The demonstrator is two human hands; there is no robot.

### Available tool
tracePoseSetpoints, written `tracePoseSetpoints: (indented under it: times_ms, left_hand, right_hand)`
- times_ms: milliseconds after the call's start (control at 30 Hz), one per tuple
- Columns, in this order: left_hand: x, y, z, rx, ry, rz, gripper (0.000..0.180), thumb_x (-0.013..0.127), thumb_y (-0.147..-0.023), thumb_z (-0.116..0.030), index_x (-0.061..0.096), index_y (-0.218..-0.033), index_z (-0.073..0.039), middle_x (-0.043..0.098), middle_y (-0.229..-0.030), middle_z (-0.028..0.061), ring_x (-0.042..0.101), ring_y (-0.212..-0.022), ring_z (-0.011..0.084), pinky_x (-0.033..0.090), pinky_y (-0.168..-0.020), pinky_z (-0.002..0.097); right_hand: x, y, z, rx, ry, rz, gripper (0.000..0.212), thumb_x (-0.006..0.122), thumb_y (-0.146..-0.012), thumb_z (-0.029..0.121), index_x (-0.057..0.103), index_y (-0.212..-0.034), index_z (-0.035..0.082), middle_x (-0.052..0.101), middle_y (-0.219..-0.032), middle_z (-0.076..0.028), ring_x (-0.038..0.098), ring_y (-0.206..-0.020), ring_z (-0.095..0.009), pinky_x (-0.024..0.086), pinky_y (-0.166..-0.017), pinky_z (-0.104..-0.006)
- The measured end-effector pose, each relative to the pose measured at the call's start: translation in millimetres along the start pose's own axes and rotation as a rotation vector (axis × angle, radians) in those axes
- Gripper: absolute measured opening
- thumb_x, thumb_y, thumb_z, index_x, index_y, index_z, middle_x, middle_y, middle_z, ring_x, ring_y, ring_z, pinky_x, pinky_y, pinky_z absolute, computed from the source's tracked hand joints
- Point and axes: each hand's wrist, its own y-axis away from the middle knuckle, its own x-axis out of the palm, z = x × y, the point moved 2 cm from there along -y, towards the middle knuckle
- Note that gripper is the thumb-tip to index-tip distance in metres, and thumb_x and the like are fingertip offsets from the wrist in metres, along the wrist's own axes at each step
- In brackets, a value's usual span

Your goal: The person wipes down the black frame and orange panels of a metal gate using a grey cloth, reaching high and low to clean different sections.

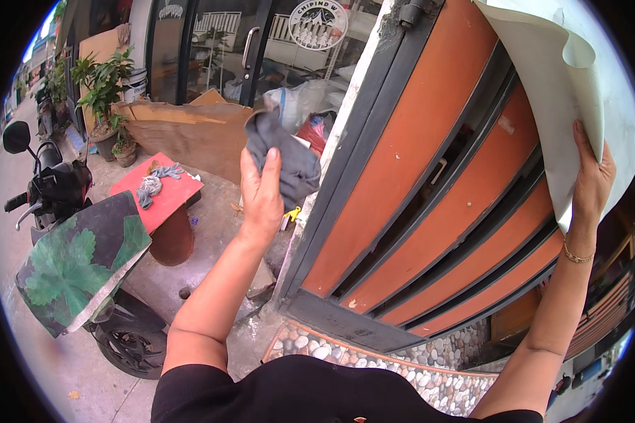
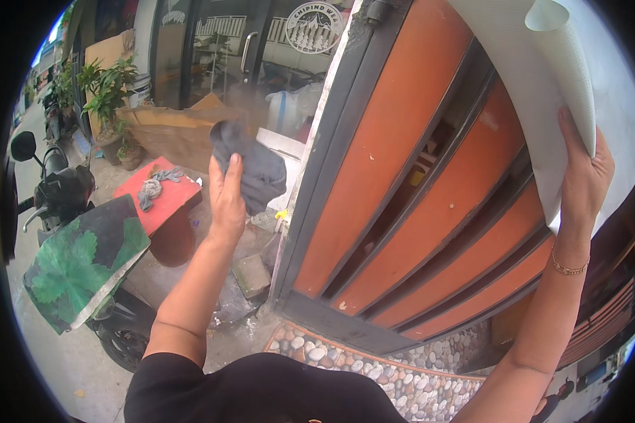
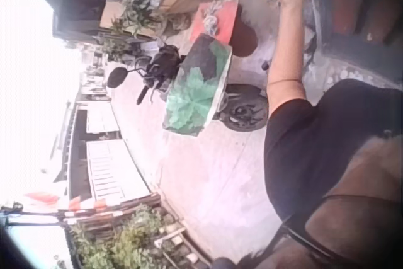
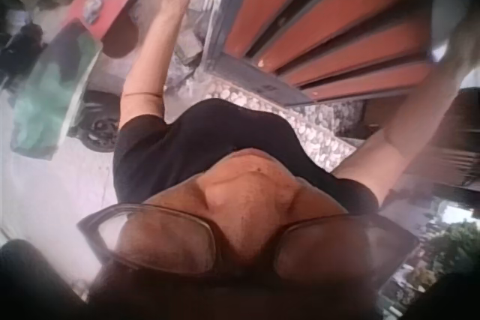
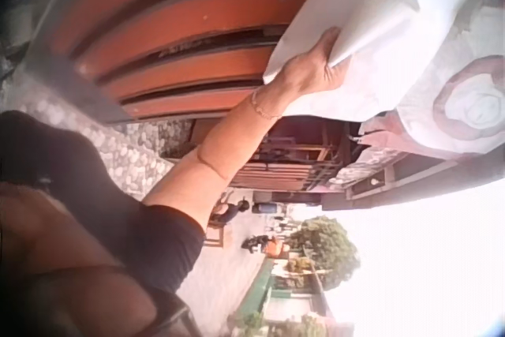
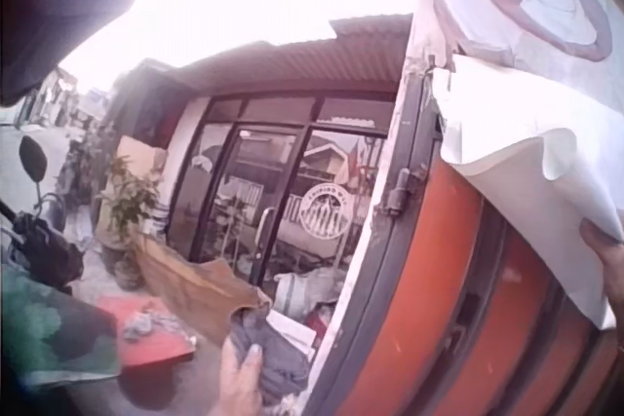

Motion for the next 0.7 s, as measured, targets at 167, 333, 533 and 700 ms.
tracePoseSetpoints:
  times_ms: [167,333,533,700]
  left_hand:
    - [81,-81,-4,0.567,-0.371,-0.018,0.036,0.057,-0.096,-0.017,0.048,-0.125,0.004,0.050,-0.121,0.0203,0.048,-0.115,0.0334,0.038,-0.100,0.0413]
    - [141,-139,-4,0.915,-0.453,-0.161,0.036,0.059,-0.094,-0.013,0.048,-0.124,0.003,0.049,-0.122,0.0221,0.048,-0.114,0.0373,0.038,-0.099,0.0440]
    - [182,-215,-44,1.008,-0.430,-0.460,0.051,0.057,-0.095,-0.025,0.040,-0.132,0.005,0.039,-0.136,0.0333,0.039,-0.126,0.0488,0.031,-0.108,0.0520]
    - [239,-258,-47,0.800,-0.581,-0.018,0.041,0.062,-0.088,-0.021,0.052,-0.120,0.002,0.053,-0.127,0.0261,0.048,-0.121,0.0422,0.039,-0.102,0.0497]
  right_hand:
    - [-1,-3,-5,-0.011,-0.134,-0.046,0.027,0.066,-0.093,0.017,0.069,-0.113,-0.001,0.069,-0.103,-0.005,0.062,-0.098,-0.012,0.045,-0.090,-0.0268]
    - [-16,0,-11,-0.015,-0.340,-0.041,0.028,0.060,-0.096,0.013,0.065,-0.116,-0.006,0.068,-0.108,-0.010,0.063,-0.099,-0.015,0.047,-0.090,-0.0282]
    - [-24,2,-13,-0.065,-0.209,-0.032,0.028,0.058,-0.097,0.013,0.065,-0.115,-0.007,0.067,-0.111,-0.012,0.064,-0.101,-0.017,0.049,-0.092,-0.0302]
    - [-27,5,-5,-0.285,0.076,-0.010,0.026,0.056,-0.097,0.011,0.067,-0.113,-0.007,0.067,-0.112,-0.013,0.063,-0.104,-0.018,0.048,-0.093,-0.0309]
